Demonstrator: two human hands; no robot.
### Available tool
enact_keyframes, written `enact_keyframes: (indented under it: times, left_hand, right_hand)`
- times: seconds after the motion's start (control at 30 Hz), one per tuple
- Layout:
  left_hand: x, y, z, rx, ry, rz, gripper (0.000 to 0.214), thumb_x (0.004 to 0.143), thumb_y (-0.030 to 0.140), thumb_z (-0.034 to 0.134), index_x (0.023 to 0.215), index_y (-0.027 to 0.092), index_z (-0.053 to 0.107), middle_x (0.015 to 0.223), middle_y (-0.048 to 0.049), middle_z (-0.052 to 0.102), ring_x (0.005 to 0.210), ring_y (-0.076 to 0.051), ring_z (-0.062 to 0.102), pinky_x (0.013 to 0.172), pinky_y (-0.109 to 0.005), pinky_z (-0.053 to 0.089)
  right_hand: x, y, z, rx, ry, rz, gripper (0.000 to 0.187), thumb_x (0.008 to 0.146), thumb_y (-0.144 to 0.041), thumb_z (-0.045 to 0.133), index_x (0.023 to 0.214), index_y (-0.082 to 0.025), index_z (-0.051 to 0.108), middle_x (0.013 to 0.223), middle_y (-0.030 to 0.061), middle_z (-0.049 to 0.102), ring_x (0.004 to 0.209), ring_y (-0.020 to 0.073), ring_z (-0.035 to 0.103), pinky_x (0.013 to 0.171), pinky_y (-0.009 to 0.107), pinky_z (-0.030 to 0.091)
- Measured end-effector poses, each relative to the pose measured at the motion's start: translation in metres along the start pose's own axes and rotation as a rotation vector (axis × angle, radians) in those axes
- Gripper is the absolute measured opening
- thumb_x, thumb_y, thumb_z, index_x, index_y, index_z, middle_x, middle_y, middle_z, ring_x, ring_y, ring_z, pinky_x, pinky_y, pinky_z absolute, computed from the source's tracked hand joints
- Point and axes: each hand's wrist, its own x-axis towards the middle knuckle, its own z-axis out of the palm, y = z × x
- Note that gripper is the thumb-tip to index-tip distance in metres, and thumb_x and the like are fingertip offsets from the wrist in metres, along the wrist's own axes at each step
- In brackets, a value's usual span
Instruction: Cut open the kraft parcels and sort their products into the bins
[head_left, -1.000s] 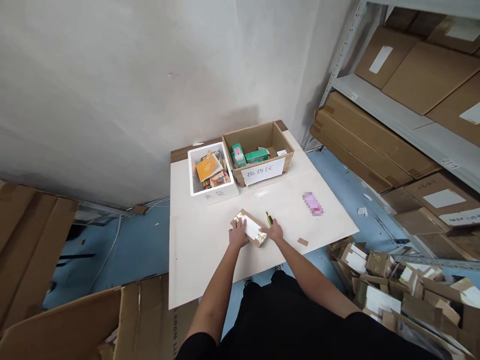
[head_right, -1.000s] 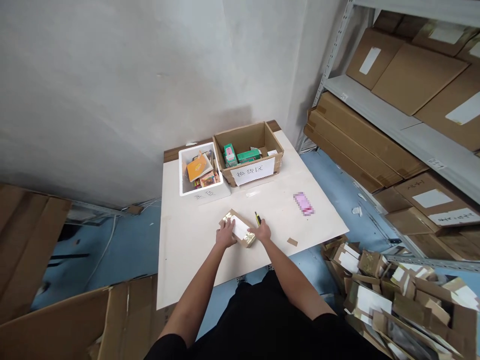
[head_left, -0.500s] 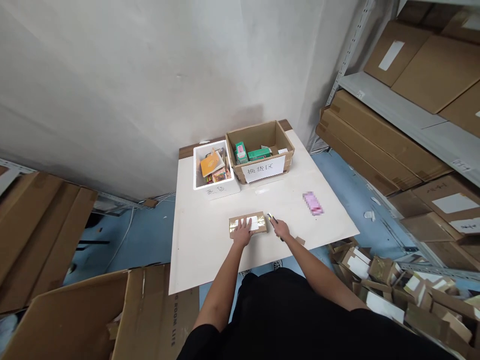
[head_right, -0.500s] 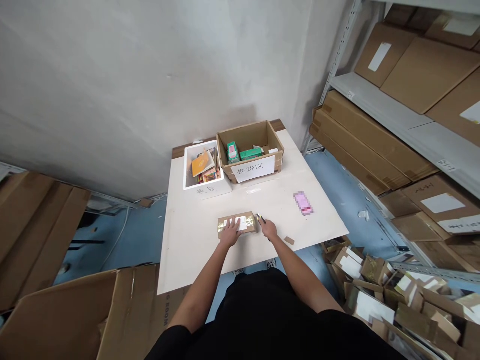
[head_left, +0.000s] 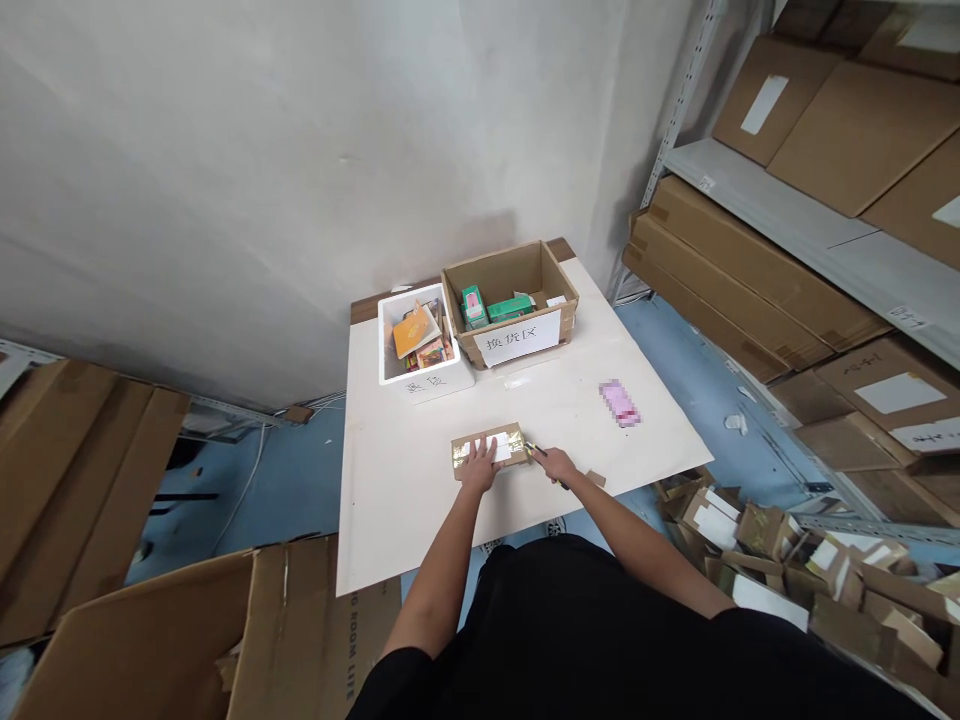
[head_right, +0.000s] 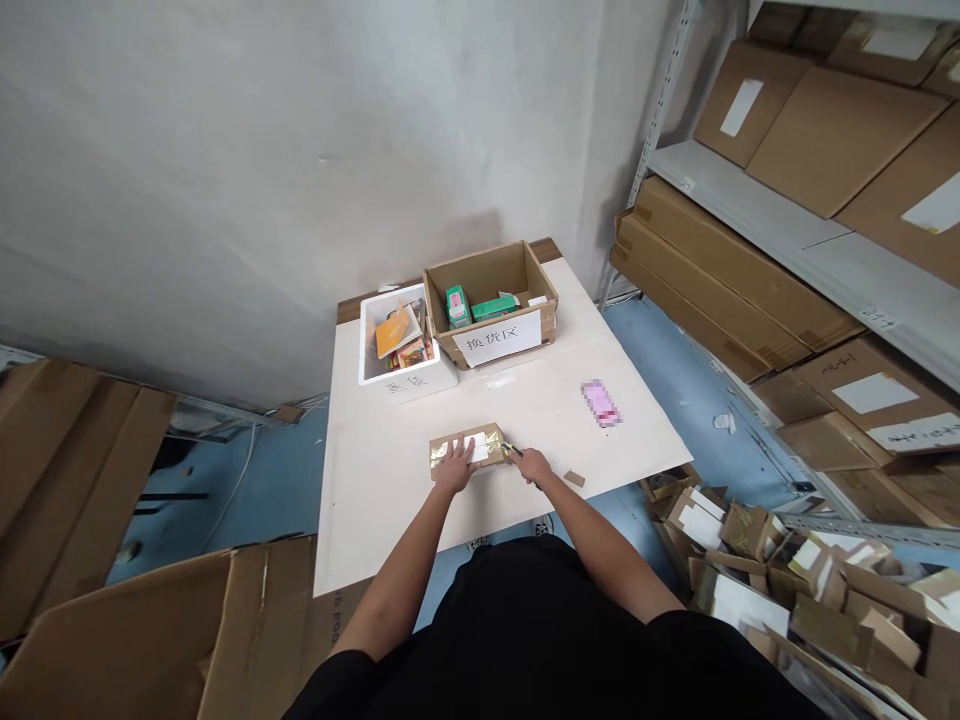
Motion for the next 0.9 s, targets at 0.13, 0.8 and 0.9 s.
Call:
enact_keyframes:
  times: [0.13,0.8,0.9]
  left_hand:
    - [-0.002,0.001,-0.007,0.001,0.053,-0.012,0.069,0.102,0.053,0.046,0.168,0.037,0.029,0.179,-0.0038,0.021,0.164,-0.034,0.018,0.123,-0.055,0.033]
    - [-0.005,-0.041,-0.002,-0.289,0.099,-0.603,0.082,0.085,0.08,0.053,0.136,0.016,0.054,0.147,-0.0266,0.053,0.138,-0.042,0.05,0.104,-0.051,0.046]
    - [-0.004,-0.042,-0.002,-0.31,0.086,-0.605,0.081,0.085,0.08,0.054,0.136,0.018,0.054,0.148,-0.0251,0.053,0.138,-0.041,0.049,0.102,-0.05,0.048]
  right_hand:
    - [-0.009,0.015,-0.002,0.033,-0.015,0.017,0.058,0.101,-0.071,0.051,0.073,-0.02,0.058,0.053,0.0009,0.061,0.044,0.015,0.06,0.053,0.024,0.044]
    - [0.025,0.008,-0.022,0.188,0.258,0.097,0.057,0.099,-0.035,0.06,0.153,-0.023,0.049,0.141,0.011,0.068,0.125,0.0216,0.068,0.098,0.029,0.053]
    - [0.031,-0.038,0.023,0.168,0.124,-0.047,0.064,0.098,-0.045,0.065,0.157,-0.028,0.046,0.14,0.0082,0.069,0.12,0.0212,0.07,0.097,0.027,0.054]
